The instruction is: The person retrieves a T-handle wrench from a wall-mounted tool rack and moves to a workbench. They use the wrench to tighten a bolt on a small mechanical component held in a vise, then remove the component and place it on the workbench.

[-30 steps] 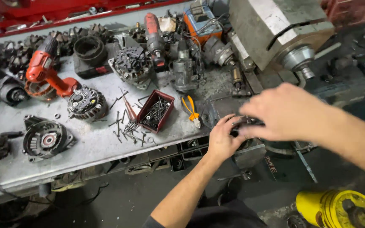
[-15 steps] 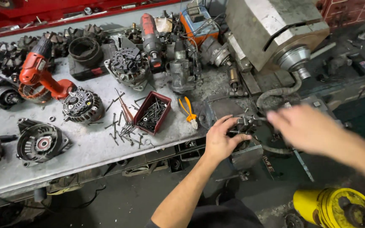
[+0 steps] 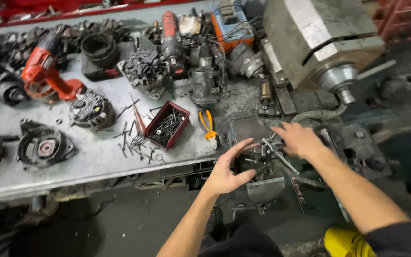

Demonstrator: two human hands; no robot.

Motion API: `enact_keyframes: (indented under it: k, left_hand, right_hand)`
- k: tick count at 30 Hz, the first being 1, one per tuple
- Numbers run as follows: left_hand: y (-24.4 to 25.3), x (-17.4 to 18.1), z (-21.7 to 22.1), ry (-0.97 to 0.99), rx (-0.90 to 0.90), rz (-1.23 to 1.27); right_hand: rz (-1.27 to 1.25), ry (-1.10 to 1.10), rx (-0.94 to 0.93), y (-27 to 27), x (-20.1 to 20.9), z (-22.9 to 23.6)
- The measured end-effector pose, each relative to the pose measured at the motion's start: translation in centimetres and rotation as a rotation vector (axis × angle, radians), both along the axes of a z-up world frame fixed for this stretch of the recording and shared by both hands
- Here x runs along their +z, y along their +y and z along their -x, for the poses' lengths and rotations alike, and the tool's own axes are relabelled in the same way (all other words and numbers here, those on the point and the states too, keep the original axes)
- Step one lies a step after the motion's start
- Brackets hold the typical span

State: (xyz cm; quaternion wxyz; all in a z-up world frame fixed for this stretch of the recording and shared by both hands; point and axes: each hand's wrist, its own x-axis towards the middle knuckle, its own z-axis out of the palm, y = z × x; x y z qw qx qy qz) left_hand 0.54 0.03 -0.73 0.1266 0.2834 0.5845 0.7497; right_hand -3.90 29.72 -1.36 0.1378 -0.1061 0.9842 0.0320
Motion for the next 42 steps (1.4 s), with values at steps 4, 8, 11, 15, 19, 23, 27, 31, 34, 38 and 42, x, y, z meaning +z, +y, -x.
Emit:
enact_keyframes:
  k: [4, 8, 11, 15, 19, 23, 27, 31, 34, 38, 42]
  left_hand:
    - [-0.4, 1.0, -0.5, -0.085, 0.023, -0.051]
    - [0.8, 4.5, -1.3, 0.257, 0.369, 0.162]
    - [1.6, 5.2, -2.0, 0.215, 0.411, 0.165]
    - [1.6, 2.5, -1.3, 0.034, 0.276, 0.141]
    - [0.6, -1.8, 0.1, -0.112, 0.155, -0.067]
    - [0.3, -1.9, 1.3, -0.068, 0.141, -0.068]
    - [1.2, -0.4, 0.8, 0.078, 0.054, 0.019]
    - [2.5, -1.7, 1.0, 0.148, 0.066, 0.105]
    - [2.3, -0.5, 0.7, 0.063, 0.073, 0.141]
    - [2.3, -0.1, 0.3, -0.05, 0.039, 0.124]
    - [2.5, -0.1, 0.3, -0.068, 0.046, 0.162]
  right_hand:
    - [-0.175, -0.03, 0.181, 1.8, -9.2, 1.1]
    - [-0.143, 0.02, 0.26, 2.1, -10.7, 1.2]
    - [-0.161, -0.028, 0.269, 1.4, -9.2, 0.7]
    - [-0.014, -0.076, 0.08, 3.3, -8.7, -0.8]
    - [0.458, 0.243, -0.306, 5.3, -5.2, -7.0]
    - [1.026, 0.271, -0.54, 6.9, -2.2, -15.8]
    - [1.214, 0.467, -0.278, 3.8, 2.4, -19.8]
    - [1.056, 0.492, -0.088, 0.1, 6.1, -18.1]
    - [1.057, 0.485, 0.046, -1.2, 6.8, -17.0]
    - [1.054, 0.478, 0.125, -1.1, 6.3, -15.8]
    - [0.991, 0.49, 0.174, 0.0, 6.6, -15.2]
